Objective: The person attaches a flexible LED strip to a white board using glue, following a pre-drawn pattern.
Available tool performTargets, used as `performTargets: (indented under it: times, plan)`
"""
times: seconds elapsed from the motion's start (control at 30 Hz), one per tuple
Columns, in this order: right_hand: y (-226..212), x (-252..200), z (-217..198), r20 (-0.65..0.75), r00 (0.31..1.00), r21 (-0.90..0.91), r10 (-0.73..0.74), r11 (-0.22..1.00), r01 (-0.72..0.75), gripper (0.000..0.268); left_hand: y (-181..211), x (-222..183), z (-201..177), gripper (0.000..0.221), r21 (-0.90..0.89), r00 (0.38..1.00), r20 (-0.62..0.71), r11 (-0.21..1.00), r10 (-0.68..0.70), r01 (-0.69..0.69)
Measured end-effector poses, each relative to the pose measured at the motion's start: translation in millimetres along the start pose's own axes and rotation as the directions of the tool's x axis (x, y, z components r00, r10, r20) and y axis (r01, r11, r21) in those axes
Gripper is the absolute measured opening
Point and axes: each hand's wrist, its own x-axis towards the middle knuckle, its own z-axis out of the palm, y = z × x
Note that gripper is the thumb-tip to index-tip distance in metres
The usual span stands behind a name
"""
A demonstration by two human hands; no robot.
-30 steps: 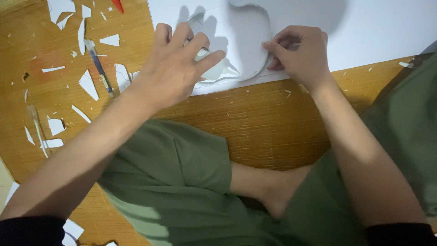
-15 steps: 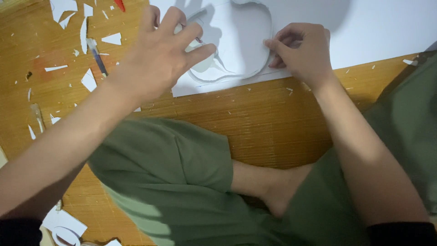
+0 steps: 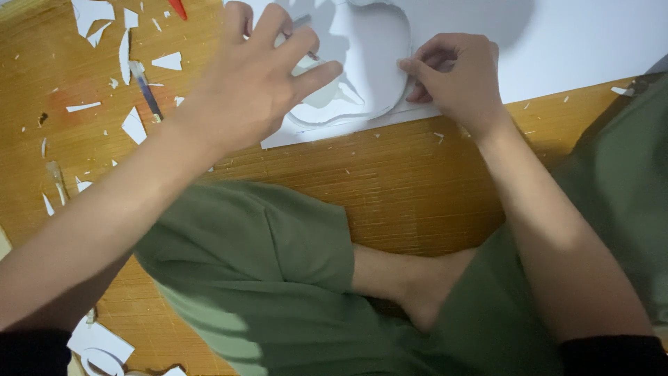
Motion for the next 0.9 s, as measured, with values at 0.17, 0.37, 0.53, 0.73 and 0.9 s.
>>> performTargets:
  times: [0.17,0.37,0.53,0.73,0.9]
  plan:
    - [2.9,0.2,0.1,0.011,0.999,-0.031,-0.040,0.999,0.040,0.004,7.2,11.7,10.4,0.044,0.012,0.999,-0.044,1.000,0.010,-0.009]
    - [1.7,-0.3,0.2,-0.011,0.999,0.020,0.040,0.999,-0.040,0.006,11.2,18.0,18.5,0.040,-0.099,0.996,-0.087,0.995,-0.023,0.014]
    - [3.5,-0.1,-0.1,0.000,0.997,-0.027,-0.077,0.997,0.077,0.006,11.3,11.3,18.9,0.048,-0.063,0.995,-0.066,0.996,-0.074,0.070]
    - [-1.9,-0.5,0.5,0.001,1.000,0.011,-0.013,1.000,0.013,0.006,13.5,-6.3,18.8,0.058,-0.027,0.996,0.027,0.996,-0.081,0.081]
    - [-3.7,-0.4,1.4,-0.007,1.000,0.018,0.020,1.000,-0.020,0.005,14.7,-17.3,9.4,0.059,0.008,0.995,0.084,0.998,-0.058,0.057]
